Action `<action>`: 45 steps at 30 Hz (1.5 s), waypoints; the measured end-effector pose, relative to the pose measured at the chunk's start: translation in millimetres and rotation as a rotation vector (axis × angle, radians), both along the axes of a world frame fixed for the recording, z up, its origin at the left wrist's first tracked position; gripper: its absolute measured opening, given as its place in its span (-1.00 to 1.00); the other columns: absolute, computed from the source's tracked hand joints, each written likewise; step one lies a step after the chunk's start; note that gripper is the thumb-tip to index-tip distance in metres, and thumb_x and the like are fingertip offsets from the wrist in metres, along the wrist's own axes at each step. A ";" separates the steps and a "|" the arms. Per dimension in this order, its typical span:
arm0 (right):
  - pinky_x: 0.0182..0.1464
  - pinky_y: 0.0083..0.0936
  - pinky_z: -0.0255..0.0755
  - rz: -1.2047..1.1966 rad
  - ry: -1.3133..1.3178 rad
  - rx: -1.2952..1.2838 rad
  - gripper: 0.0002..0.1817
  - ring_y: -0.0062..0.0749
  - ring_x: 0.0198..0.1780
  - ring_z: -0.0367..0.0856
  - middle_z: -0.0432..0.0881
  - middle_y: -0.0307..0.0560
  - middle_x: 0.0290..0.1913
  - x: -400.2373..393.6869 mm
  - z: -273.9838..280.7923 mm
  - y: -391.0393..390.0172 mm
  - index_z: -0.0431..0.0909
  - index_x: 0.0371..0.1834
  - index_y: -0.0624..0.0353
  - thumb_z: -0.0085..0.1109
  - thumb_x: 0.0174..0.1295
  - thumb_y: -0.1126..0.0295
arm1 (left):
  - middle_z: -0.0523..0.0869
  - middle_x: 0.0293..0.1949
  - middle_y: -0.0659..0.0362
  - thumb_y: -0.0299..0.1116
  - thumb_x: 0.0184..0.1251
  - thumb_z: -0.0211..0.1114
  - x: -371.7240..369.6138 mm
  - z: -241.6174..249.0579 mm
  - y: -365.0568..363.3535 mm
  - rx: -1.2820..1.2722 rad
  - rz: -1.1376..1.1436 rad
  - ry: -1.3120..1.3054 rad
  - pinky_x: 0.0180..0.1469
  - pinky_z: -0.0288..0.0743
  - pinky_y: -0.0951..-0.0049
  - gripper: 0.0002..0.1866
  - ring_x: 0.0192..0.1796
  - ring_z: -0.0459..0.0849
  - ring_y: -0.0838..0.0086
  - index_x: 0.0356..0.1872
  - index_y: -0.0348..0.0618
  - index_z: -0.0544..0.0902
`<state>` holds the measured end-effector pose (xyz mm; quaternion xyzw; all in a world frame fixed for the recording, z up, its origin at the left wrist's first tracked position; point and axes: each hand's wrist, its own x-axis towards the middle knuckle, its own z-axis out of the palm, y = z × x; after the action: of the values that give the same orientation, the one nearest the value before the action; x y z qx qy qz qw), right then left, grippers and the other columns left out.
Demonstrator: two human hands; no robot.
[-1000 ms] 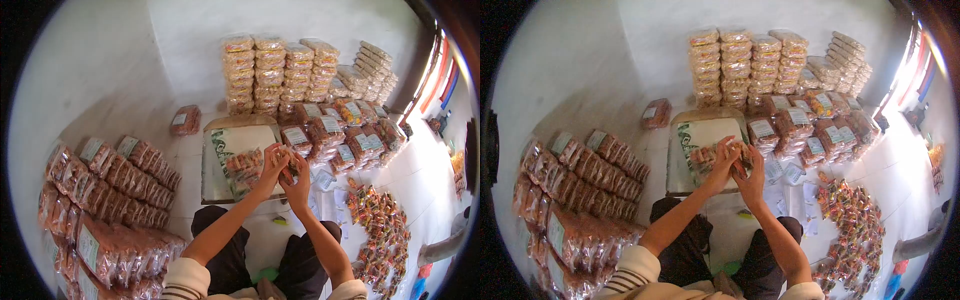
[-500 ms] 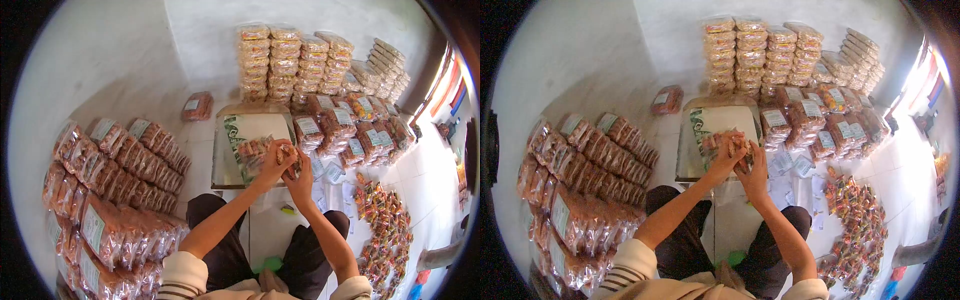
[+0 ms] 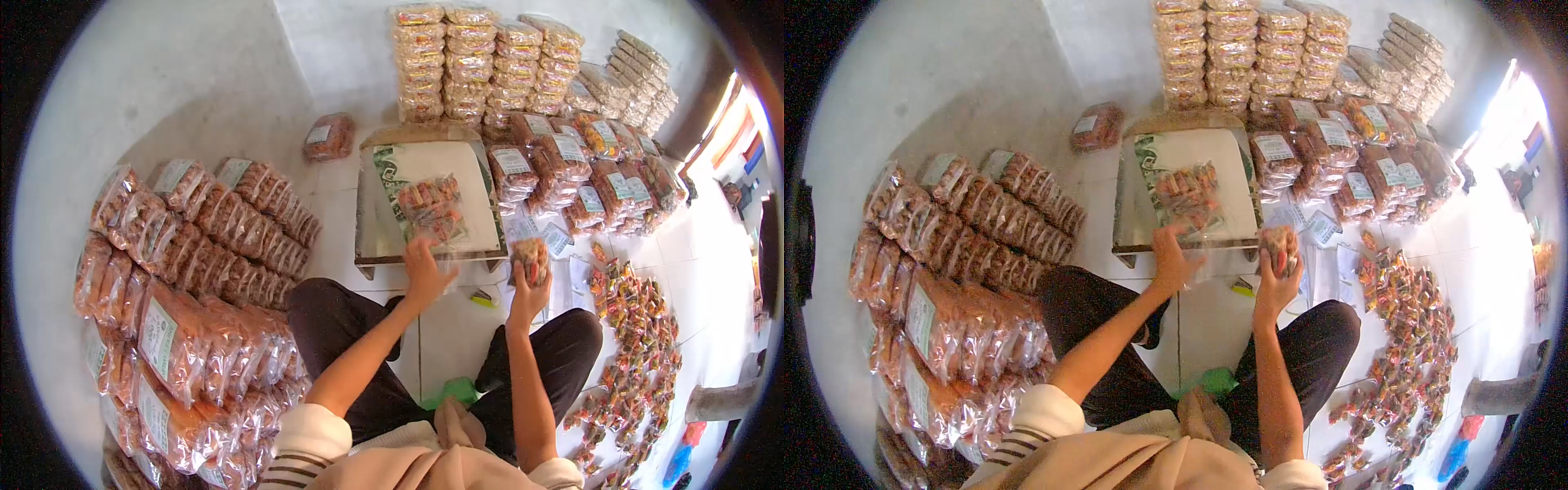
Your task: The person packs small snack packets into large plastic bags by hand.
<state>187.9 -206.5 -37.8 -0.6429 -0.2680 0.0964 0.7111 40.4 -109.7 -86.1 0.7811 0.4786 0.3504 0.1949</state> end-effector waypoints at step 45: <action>0.12 -0.38 0.19 0.437 0.153 -0.179 -0.47 -0.12 0.10 0.24 0.24 0.10 0.00 -81.2 -93.3 136.3 0.22 0.16 0.24 0.09 0.08 0.48 | 0.03 0.31 0.01 0.08 0.22 0.05 23.6 -59.3 77.4 -0.766 0.202 -0.807 0.28 0.00 0.31 -0.15 0.32 0.07 0.21 0.34 -0.10 -0.20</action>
<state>106.7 -70.2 -131.1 -0.6207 -0.3365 0.3199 0.6319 63.9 -32.3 -145.4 0.4090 0.5317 0.4394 0.5974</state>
